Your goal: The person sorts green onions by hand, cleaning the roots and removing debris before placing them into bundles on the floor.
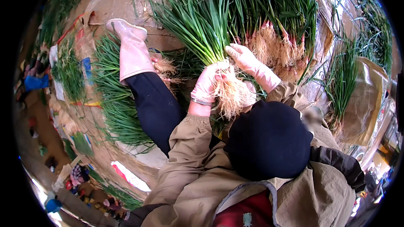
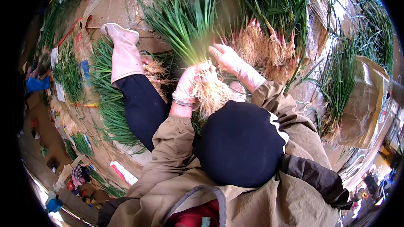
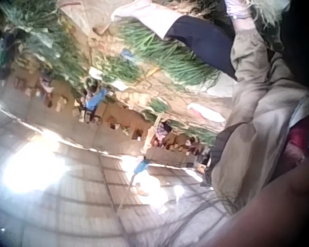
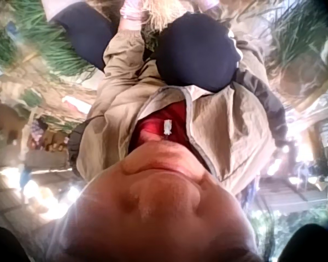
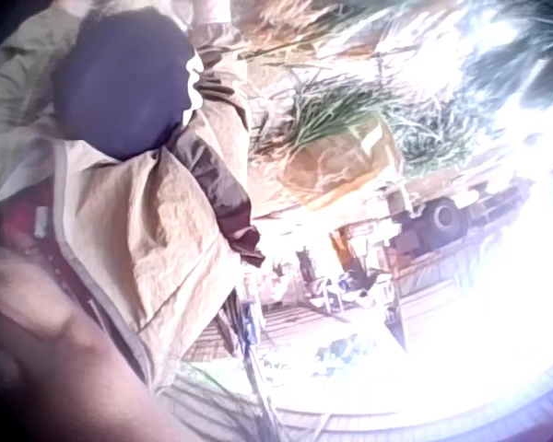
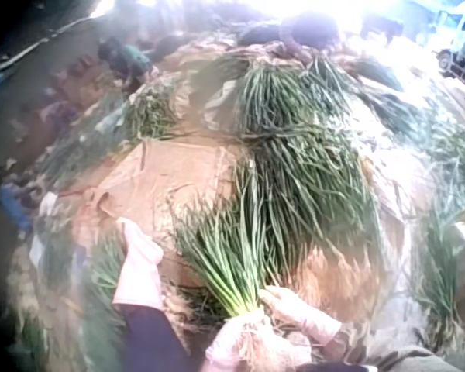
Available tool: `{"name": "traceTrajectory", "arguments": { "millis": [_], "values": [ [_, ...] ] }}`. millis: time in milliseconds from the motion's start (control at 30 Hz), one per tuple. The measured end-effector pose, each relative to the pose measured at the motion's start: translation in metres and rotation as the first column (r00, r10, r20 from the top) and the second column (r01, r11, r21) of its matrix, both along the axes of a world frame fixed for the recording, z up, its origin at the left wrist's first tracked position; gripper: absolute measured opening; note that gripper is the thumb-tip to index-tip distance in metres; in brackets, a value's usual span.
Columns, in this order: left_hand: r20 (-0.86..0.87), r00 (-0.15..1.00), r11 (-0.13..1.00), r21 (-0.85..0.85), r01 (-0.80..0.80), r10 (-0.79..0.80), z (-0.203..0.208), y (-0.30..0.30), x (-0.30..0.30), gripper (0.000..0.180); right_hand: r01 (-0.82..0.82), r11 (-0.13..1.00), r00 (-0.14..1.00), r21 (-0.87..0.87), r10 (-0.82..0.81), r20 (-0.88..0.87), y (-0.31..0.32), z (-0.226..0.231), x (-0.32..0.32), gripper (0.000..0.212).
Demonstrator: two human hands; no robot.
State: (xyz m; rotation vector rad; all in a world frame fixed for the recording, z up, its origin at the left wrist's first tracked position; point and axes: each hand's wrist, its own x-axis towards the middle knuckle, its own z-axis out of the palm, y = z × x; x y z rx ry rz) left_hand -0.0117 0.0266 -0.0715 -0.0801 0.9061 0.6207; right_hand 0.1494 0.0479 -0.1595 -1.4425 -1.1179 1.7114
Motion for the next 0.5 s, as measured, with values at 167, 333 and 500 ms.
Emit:
{"name": "traceTrajectory", "arguments": {
  "millis": [167,333,500],
  "values": [
    [0.190,0.960,0.966,0.118,-0.231,0.206,0.045,0.000,-0.013,0.013,0.069,0.985,0.912,-0.158,0.002,0.411,-0.065,0.068,0.036,0.034],
    [0.230,0.930,0.931,0.163,-0.326,0.286,0.053,0.024,-0.025,0.036,-0.621,0.642,0.375,-0.450,0.747,0.548,-0.235,0.007,0.185,0.034],
    [0.248,0.936,0.962,0.045,-0.269,0.250,0.006,0.003,-0.034,0.038,-0.632,0.746,0.343,-0.209,0.512,0.788,-0.088,0.056,0.077,0.023]
  ]
}}
